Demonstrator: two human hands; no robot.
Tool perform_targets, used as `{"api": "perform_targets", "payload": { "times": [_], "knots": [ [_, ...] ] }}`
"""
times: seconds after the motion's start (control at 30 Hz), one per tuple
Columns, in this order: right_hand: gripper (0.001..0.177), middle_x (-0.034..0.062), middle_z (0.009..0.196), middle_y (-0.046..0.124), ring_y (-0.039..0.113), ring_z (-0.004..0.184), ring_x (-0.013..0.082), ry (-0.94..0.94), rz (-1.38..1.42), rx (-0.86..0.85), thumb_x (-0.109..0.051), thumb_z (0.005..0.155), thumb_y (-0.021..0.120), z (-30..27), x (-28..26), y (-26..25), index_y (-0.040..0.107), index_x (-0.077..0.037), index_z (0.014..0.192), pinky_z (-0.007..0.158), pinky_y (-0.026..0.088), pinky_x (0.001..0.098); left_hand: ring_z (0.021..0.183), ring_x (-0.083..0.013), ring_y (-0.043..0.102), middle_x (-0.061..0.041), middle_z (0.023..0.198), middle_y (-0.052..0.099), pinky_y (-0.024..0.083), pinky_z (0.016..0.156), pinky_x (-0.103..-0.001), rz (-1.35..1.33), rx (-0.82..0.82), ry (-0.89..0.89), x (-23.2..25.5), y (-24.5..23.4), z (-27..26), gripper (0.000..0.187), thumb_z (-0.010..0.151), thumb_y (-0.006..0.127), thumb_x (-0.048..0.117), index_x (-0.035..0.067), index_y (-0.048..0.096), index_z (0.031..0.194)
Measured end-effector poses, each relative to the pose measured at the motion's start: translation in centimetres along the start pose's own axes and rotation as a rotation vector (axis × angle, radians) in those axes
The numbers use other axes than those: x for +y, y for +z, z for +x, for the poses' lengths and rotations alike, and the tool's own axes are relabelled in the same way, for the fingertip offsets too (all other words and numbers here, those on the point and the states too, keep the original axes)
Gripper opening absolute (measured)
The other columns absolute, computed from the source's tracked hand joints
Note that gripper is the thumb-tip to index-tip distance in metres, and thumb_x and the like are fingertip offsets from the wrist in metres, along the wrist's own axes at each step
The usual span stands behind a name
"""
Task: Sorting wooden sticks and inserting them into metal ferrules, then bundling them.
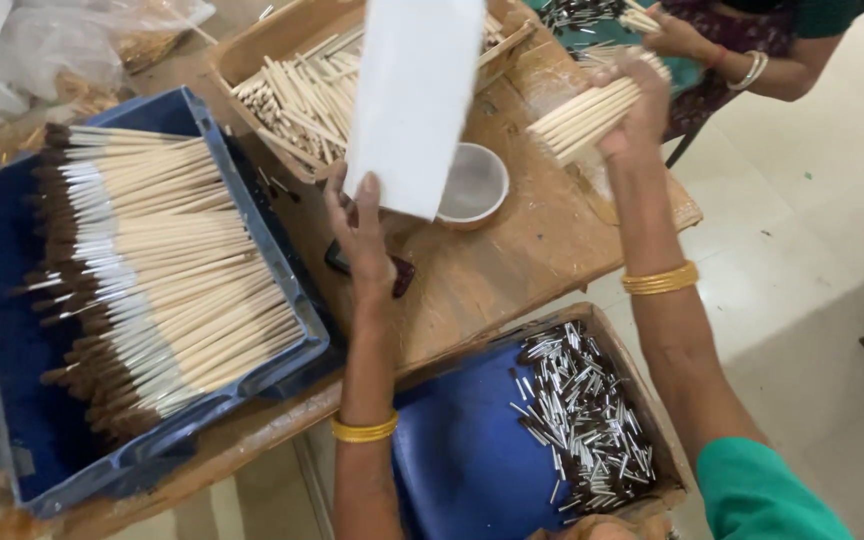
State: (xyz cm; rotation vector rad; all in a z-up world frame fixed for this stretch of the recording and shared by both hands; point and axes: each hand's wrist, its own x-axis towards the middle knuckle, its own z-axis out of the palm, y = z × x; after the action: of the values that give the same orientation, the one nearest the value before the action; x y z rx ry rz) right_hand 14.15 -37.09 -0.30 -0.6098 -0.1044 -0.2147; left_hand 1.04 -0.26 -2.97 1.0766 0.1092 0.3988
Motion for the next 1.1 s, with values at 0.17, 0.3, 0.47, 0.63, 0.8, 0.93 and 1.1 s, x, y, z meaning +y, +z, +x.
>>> {"api": "perform_targets", "payload": {
  "times": [0.17, 0.3, 0.47, 0.63, 0.8, 0.93, 1.1],
  "knots": [
    [0.018, 0.0118, 0.101, 0.060, 0.052, 0.075, 0.0209, -0.507, -0.763, -0.257, -0.002, 0.099, 0.066, 2.0, -4.4, -5.0, 0.049, -0.006, 0.096, 0.075, 0.048, 0.0358, 0.134, -0.0313, 0.053, -0.020, 0.146, 0.045, 0.050, 0.111, -0.044, 0.524, -0.125, 0.225, 3.4, -0.2, -1.1, 0.073, 0.088, 0.089, 0.037, 0.015, 0.052, 0.148],
    [0.020, 0.0065, 0.092, 0.063, 0.065, 0.079, 0.0183, -0.705, -1.184, -0.344, -0.001, 0.103, 0.078, 2.3, -1.3, -8.3, 0.058, -0.003, 0.104, 0.074, 0.056, 0.0301, 0.131, -0.0381, 0.050, -0.022, 0.145, 0.040, 0.045, 0.111, -0.046, 0.900, -0.393, 0.215, 5.9, 0.1, -1.5, 0.090, 0.066, 0.095, 0.043, 0.020, 0.059, 0.145],
    [0.028, 0.0074, 0.089, 0.063, 0.062, 0.080, 0.0170, -1.136, -1.432, -0.284, 0.000, 0.090, 0.086, 4.8, 0.6, -3.8, 0.060, -0.003, 0.098, 0.073, 0.054, 0.0333, 0.137, -0.0435, 0.047, -0.021, 0.141, 0.050, 0.040, 0.116, -0.052, 1.139, -0.568, 0.413, 4.9, 1.7, -2.4, 0.098, 0.063, 0.095, 0.040, 0.018, 0.056, 0.150],
    [0.022, 0.0030, 0.086, 0.062, 0.063, 0.074, 0.0105, -0.634, -1.168, -0.351, -0.002, 0.097, 0.081, -0.5, -1.2, -2.8, 0.059, -0.001, 0.093, 0.068, 0.053, 0.0252, 0.138, -0.0467, 0.036, -0.025, 0.130, 0.065, 0.033, 0.115, -0.056, 1.160, -0.534, 0.460, 5.4, 2.1, -2.8, 0.092, 0.067, 0.092, 0.037, 0.015, 0.055, 0.149],
    [0.018, 0.0018, 0.082, 0.064, 0.065, 0.072, 0.0098, -0.469, -1.059, -0.418, -0.003, 0.094, 0.078, -2.4, -2.5, -2.6, 0.059, -0.003, 0.092, 0.065, 0.054, 0.0245, 0.138, -0.0464, 0.035, -0.025, 0.118, 0.069, 0.032, 0.115, -0.056, 1.167, -0.569, 0.455, 4.8, 2.7, -2.6, 0.093, 0.068, 0.092, 0.037, 0.014, 0.053, 0.149],
    [0.024, 0.0058, 0.079, 0.061, 0.062, 0.073, 0.0154, -0.957, -1.358, -0.351, -0.002, 0.087, 0.083, 2.2, 0.2, -1.4, 0.059, -0.001, 0.088, 0.069, 0.051, 0.0300, 0.135, -0.0472, 0.040, -0.025, 0.117, 0.069, 0.036, 0.115, -0.056, 1.142, -0.549, 0.459, 4.2, 2.9, -2.9, 0.094, 0.067, 0.091, 0.038, 0.016, 0.052, 0.149],
    [0.019, 0.0010, 0.083, 0.063, 0.065, 0.073, 0.0106, -0.671, -1.140, -0.341, -0.005, 0.094, 0.078, -0.2, 0.8, -0.6, 0.059, -0.003, 0.091, 0.065, 0.054, 0.0262, 0.135, -0.0501, 0.042, -0.034, 0.140, 0.047, 0.038, 0.115, -0.055, 1.142, -0.505, 0.426, 3.7, 2.2, -2.8, 0.098, 0.067, 0.093, 0.041, 0.019, 0.052, 0.153]
  ]
}}
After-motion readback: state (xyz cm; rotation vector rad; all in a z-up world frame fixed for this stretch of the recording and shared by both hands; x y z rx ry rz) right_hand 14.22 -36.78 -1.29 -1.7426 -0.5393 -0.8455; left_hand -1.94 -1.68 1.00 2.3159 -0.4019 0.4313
